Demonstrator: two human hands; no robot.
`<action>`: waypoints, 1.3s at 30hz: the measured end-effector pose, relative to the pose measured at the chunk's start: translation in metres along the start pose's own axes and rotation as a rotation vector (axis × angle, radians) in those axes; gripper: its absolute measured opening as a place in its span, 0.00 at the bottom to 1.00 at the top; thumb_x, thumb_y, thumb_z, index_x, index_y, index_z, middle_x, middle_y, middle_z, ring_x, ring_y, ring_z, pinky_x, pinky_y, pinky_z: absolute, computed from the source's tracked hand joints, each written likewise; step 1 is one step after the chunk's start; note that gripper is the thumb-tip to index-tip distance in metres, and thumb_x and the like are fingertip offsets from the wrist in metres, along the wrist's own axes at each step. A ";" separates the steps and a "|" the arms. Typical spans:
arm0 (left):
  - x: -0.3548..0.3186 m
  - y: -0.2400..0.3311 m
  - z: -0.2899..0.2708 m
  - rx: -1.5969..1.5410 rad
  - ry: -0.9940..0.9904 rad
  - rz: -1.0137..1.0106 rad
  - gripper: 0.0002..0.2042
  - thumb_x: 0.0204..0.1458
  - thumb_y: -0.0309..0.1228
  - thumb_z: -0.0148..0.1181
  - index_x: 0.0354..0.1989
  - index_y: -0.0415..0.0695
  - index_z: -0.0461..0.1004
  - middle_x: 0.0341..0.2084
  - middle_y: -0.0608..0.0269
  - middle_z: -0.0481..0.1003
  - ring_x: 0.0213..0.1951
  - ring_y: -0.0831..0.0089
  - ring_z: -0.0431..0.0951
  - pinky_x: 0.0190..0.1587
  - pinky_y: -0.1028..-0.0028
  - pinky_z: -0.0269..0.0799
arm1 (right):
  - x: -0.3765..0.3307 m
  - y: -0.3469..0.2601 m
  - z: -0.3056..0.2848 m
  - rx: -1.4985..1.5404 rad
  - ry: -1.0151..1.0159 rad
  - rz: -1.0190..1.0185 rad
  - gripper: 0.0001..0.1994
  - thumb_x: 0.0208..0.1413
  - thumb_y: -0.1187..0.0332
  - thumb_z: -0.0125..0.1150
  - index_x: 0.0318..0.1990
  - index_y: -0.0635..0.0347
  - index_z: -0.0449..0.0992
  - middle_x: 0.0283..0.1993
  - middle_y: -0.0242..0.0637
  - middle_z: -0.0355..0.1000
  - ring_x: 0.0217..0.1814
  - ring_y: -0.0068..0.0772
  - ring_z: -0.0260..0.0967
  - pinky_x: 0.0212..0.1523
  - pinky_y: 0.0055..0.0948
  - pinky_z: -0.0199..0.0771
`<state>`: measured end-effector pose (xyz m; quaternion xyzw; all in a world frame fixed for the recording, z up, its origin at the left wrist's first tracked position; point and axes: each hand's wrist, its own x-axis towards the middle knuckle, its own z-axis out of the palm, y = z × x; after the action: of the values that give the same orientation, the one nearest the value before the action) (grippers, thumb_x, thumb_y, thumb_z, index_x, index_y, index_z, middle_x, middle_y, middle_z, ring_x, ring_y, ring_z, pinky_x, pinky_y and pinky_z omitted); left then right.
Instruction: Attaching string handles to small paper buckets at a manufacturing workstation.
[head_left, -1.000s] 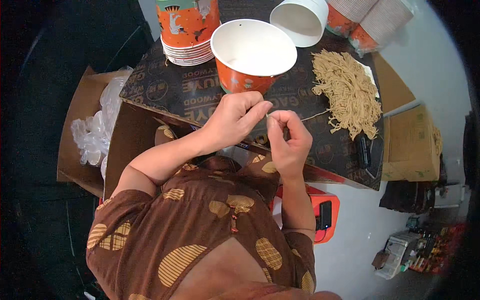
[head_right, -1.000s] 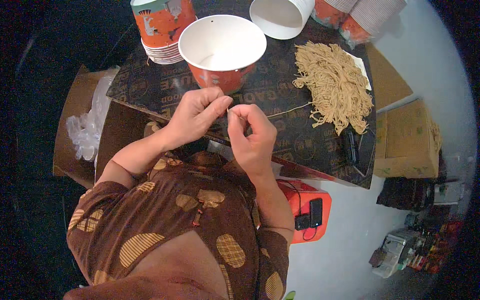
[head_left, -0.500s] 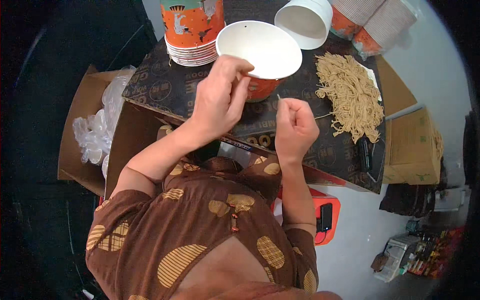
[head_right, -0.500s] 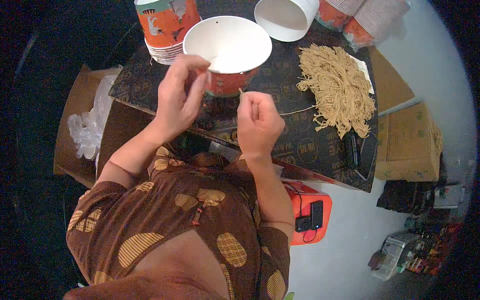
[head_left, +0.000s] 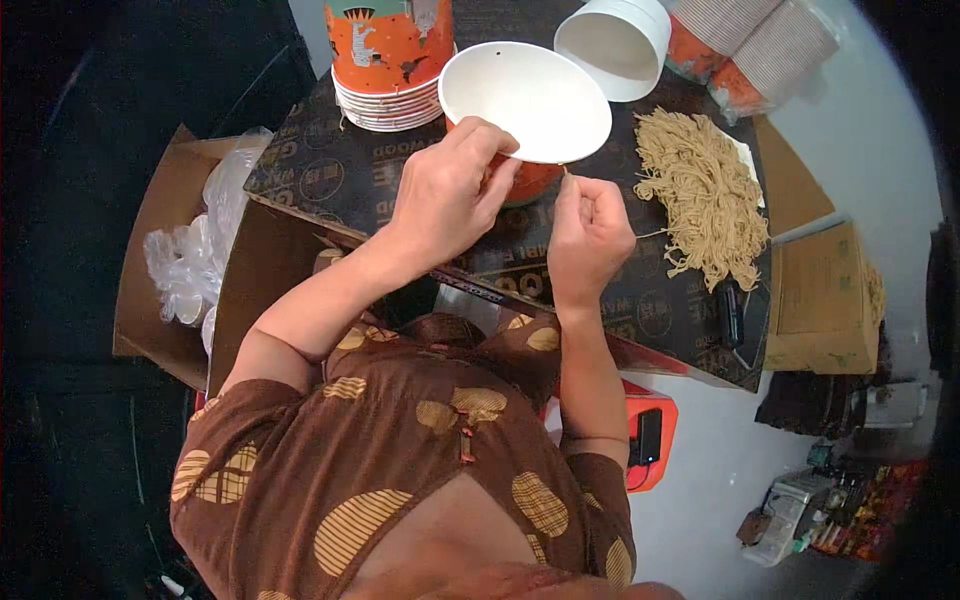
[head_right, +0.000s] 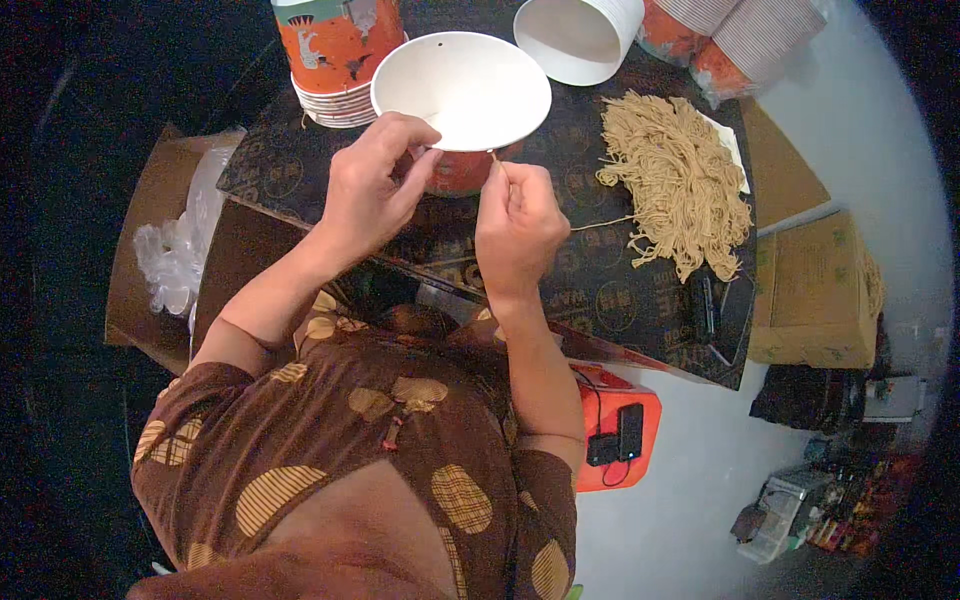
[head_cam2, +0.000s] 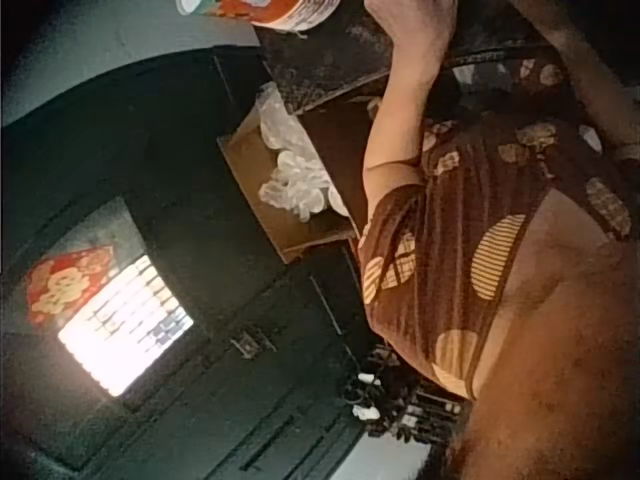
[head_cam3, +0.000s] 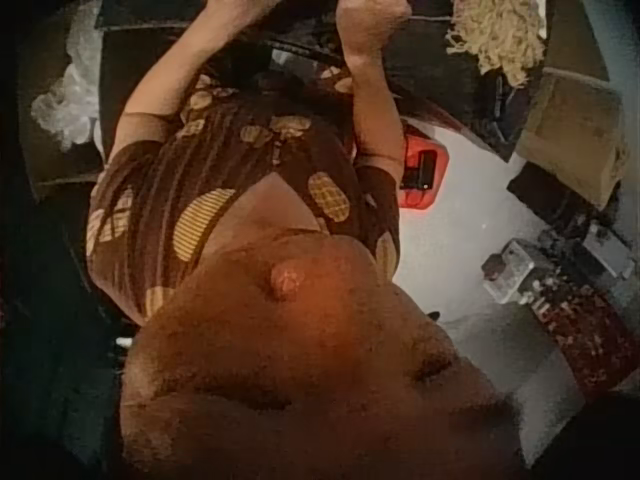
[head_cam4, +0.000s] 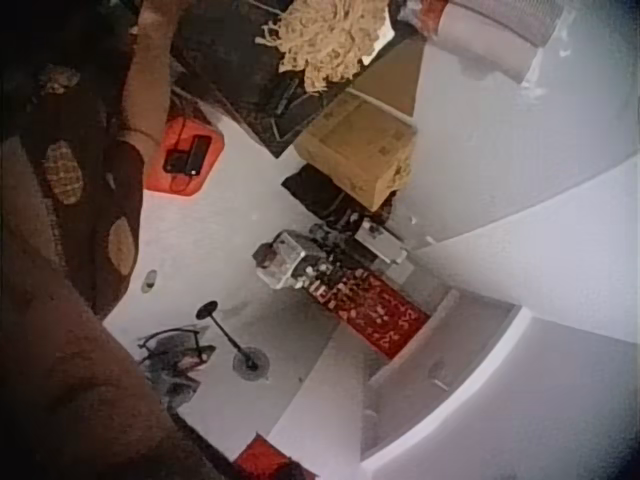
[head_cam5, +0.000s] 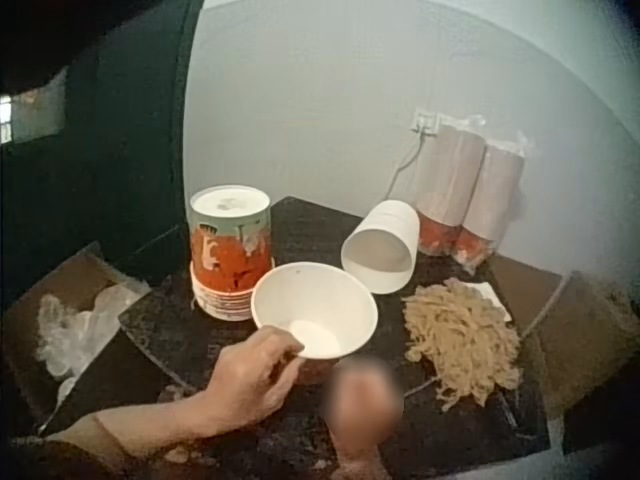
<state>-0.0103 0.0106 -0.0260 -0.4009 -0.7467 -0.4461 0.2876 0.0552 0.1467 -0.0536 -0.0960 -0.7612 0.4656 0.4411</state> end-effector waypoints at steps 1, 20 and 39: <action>0.000 0.000 0.000 -0.001 0.000 -0.001 0.09 0.47 0.22 0.62 0.35 0.39 0.69 0.29 0.54 0.73 0.25 0.58 0.77 0.27 0.67 0.73 | 0.001 -0.001 -0.001 -0.012 -0.007 0.005 0.03 0.54 0.75 0.61 0.30 0.64 0.74 0.21 0.37 0.72 0.23 0.20 0.69 0.26 0.24 0.69; -0.001 0.001 0.000 -0.022 0.015 0.029 0.08 0.46 0.20 0.61 0.34 0.39 0.68 0.28 0.55 0.72 0.25 0.59 0.77 0.26 0.68 0.72 | 0.000 -0.005 -0.003 -0.032 -0.024 0.006 0.05 0.53 0.74 0.62 0.28 0.62 0.73 0.17 0.34 0.68 0.19 0.19 0.65 0.23 0.25 0.66; -0.007 0.005 0.001 -0.024 0.027 0.117 0.09 0.44 0.18 0.62 0.33 0.38 0.68 0.27 0.55 0.71 0.25 0.57 0.76 0.26 0.66 0.71 | 0.000 -0.009 -0.002 -0.042 -0.010 -0.006 0.04 0.53 0.75 0.60 0.28 0.65 0.73 0.17 0.30 0.65 0.20 0.15 0.59 0.23 0.22 0.63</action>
<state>-0.0028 0.0103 -0.0295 -0.4411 -0.7128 -0.4427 0.3184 0.0590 0.1431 -0.0459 -0.1004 -0.7734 0.4487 0.4364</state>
